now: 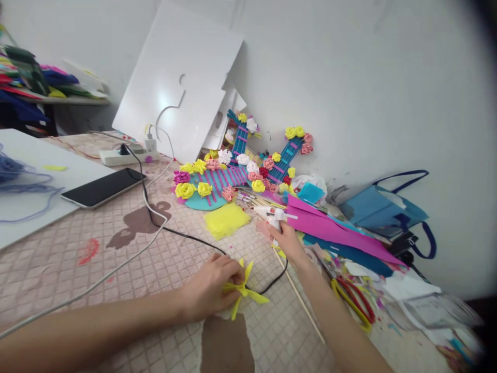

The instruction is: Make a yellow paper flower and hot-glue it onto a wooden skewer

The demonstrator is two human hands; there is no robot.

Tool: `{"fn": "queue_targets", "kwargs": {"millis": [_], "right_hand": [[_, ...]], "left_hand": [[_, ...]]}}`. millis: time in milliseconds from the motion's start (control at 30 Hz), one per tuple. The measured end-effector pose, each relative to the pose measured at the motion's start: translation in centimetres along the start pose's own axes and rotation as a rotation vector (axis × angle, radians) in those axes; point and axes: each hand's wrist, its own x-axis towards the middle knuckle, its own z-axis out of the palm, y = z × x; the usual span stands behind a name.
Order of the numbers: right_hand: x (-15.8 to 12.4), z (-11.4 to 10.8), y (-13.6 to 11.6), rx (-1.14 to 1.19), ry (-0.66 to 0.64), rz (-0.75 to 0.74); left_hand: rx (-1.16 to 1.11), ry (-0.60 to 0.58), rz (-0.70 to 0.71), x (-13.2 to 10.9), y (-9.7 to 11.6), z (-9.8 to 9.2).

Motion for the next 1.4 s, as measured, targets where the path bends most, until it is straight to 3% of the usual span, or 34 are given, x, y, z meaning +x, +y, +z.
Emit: {"fn": "queue_targets", "kwargs": {"millis": [167,300,700,1400], "right_hand": [[3.6,3.2,0.8,-0.066,0.071,-0.016],[4.5,4.4,1.5,-0.094,0.081,-0.026],[3.5,2.0,2.5,0.036,-0.104,-0.046],[3.5,1.6,2.6,0.144,-0.171,-0.027]], "left_hand": [[0.023,-0.031,0.024,-0.1,0.1,-0.2],[0.022,-0.049,0.024,-0.1,0.0,-0.1],[0.024,-0.049,0.016,0.0,-0.1,0.1],[0.027,-0.047,0.005,0.0,-0.1,0.1]]}}
